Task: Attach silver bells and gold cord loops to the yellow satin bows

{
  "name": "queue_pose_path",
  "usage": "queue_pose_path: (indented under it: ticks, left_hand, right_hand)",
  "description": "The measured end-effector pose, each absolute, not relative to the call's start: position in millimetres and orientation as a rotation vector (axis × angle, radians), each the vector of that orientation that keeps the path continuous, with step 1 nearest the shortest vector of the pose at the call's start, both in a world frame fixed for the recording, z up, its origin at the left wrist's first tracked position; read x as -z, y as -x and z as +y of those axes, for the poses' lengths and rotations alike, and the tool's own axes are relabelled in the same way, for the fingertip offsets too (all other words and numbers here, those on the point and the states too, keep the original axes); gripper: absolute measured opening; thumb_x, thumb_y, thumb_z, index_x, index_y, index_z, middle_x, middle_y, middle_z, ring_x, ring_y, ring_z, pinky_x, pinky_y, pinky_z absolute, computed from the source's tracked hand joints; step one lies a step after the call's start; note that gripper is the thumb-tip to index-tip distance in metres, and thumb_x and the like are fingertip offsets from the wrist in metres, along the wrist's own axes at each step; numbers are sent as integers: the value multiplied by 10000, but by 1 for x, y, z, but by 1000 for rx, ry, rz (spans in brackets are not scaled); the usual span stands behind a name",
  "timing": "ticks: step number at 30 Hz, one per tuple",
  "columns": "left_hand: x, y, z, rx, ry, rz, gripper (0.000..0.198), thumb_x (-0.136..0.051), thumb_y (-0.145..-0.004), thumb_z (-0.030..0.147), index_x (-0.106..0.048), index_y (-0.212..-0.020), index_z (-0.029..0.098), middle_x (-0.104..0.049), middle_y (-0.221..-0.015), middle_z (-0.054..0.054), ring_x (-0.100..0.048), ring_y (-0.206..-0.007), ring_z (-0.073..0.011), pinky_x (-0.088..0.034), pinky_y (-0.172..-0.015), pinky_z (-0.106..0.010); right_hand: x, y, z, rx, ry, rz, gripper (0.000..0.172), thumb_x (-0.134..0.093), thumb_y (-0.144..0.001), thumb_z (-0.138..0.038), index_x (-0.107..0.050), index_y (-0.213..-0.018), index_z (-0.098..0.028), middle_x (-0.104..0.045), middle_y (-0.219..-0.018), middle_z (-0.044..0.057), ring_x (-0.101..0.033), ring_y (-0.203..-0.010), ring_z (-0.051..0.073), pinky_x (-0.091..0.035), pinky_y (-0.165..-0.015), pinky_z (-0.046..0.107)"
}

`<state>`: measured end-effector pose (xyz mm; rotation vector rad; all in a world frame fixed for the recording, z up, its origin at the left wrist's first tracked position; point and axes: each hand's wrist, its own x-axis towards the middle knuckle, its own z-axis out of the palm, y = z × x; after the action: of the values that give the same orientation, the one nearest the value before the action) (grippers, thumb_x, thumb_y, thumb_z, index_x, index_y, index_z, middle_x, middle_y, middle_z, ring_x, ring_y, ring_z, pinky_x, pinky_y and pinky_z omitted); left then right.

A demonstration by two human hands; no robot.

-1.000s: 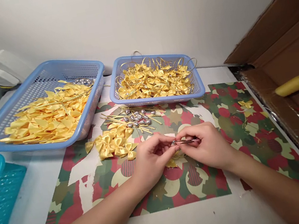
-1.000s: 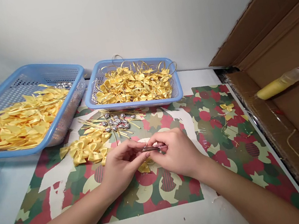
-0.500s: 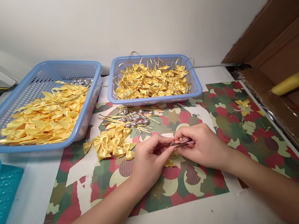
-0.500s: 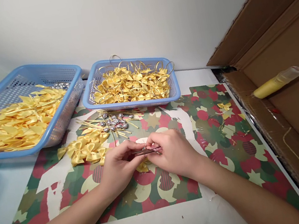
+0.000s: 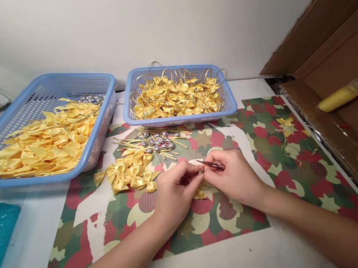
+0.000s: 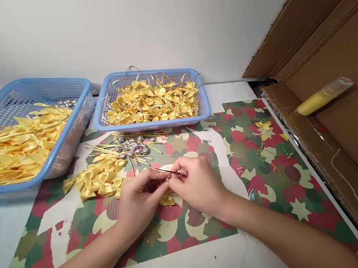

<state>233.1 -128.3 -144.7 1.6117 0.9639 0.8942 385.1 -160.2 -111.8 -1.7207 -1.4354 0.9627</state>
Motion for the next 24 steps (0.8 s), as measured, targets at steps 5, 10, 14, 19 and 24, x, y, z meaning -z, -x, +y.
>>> queue_pose_path:
  ticks: [5, 10, 14, 19, 24]
  left_hand:
    - [147, -233, -127, -883, -1438, 927, 97, -725, -781, 250, -673, -826, 183, -708, -740, -15, -652, -631, -131, -518, -567, -219]
    - [145, -234, -126, -878, -1312, 902, 149, -763, -756, 265, -657, -817, 180, -710, -765, -12, -659, -660, -123, -535, -598, -215]
    - [144, -235, -126, -880, -1274, 902, 169, -772, -745, 266, -646, -815, 177, -700, -746, -4, -653, -650, -116, -530, -588, -205]
    - [145, -234, -127, -874, -1351, 892, 140, -748, -766, 259, -647, -809, 173, -688, -742, -5, -645, -656, -116, -526, -598, -204]
    - [147, -233, -127, -890, -1509, 916, 62, -694, -798, 215, -649, -789, 172, -671, -706, 8, -600, -604, -98, -486, -549, -189]
  right_hand:
    - [106, -392, -154, -1089, 1683, -1377, 203, -548, -741, -227, -453, -567, -189, -400, -529, -52, -351, -498, 84, -276, -449, 210]
    - [102, -400, -149, -1110, 1697, -1384, 118, -546, -753, -226, -571, -656, -162, -466, -574, -33, -400, -533, 93, -305, -470, 212]
    - [102, -401, -149, -1104, 1688, -1408, 191, -549, -783, -272, -532, -625, -167, -446, -572, -35, -367, -522, 89, -282, -465, 221]
    - [102, -397, -151, -1198, 1687, -1388, 180, -575, -786, -291, -592, -669, -156, -481, -583, -26, -371, -515, 89, -277, -454, 221]
    - [102, -394, -152, -1223, 1699, -1393, 191, -560, -798, -288, -615, -686, -144, -448, -571, -32, -352, -525, 88, -264, -464, 225]
